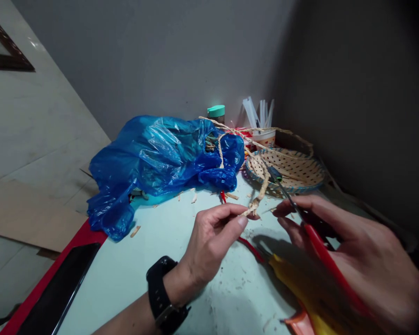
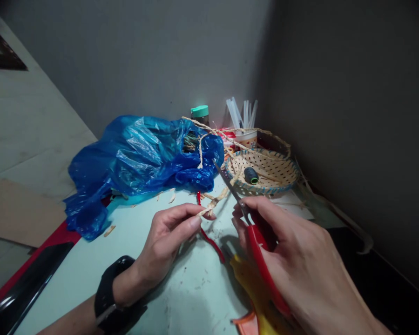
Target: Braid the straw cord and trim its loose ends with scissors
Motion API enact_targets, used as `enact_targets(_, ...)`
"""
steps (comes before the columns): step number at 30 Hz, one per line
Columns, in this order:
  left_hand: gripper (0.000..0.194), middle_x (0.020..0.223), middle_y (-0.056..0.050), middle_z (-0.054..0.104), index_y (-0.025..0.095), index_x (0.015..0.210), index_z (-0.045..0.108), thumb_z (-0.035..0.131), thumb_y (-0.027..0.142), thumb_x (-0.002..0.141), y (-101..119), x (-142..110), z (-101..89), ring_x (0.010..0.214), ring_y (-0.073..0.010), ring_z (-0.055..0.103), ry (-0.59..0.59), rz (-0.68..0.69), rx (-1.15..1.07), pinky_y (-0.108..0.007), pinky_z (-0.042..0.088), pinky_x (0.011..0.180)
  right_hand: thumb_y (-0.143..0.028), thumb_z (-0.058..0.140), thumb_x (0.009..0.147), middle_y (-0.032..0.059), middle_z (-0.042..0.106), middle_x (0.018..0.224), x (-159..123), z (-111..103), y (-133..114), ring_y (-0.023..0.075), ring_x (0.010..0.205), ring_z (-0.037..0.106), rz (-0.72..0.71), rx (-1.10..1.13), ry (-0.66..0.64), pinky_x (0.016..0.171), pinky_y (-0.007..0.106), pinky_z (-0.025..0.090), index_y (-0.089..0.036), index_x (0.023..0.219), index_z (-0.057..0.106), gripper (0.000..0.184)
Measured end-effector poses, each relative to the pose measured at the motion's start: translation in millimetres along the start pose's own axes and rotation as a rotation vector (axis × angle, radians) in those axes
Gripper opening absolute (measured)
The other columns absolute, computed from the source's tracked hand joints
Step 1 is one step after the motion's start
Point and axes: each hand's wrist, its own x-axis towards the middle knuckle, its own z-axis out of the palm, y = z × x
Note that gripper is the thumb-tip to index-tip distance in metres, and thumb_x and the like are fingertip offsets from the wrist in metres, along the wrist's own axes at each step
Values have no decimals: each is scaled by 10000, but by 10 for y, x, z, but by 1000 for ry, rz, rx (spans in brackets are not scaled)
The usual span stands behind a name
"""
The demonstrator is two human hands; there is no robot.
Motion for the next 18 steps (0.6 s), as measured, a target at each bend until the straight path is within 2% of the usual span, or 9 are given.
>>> enact_targets(3, 188, 626, 38, 536, 184, 904, 651, 498, 282, 954, 8, -18, 17, 605, -79, 468, 26, 13, 80, -207, 381, 607, -394, 561, 869, -73, 675, 892, -40, 15, 31, 111, 676, 630, -32, -84, 37, 561, 179, 448, -342, 1086, 579, 224)
enact_targets(7, 186, 667, 41, 538, 203, 901, 590, 457, 310, 975, -17, -28, 38, 610, -79, 513, 97, 22, 180, -205, 417, 605, -420, 538, 874, -72, 682, 933, -54, 44, 43, 119, 705, 649, -102, -94, 63, 578, 181, 469, -343, 1117, 554, 255)
enact_targets(12, 168, 702, 52, 563, 248, 1074, 553, 491, 341, 948, -41, 5, 25, 439, -73, 491, 190, -33, 74, -182, 394, 388, -428, 478, 897, -70, 686, 867, -24, 54, 16, 127, 626, 646, -161, -154, 82, 494, 197, 454, -338, 1074, 551, 212)
enact_targets(15, 169, 696, 29, 587, 202, 1008, 609, 534, 322, 915, -14, 41, 16, 434, -77, 522, 225, -47, 40, -173, 416, 372, -438, 421, 919, -47, 698, 883, -10, 45, 10, 145, 625, 660, -198, -182, 83, 482, 211, 469, -325, 1081, 538, 229)
enact_targets(18, 148, 601, 31, 570, 156, 917, 620, 558, 288, 891, 33, 68, 10, 416, -79, 548, 212, -88, -30, -169, 439, 415, -432, 388, 938, -4, 709, 978, -6, 45, 14, 178, 737, 695, -184, -217, 52, 540, 232, 510, -307, 1112, 525, 254)
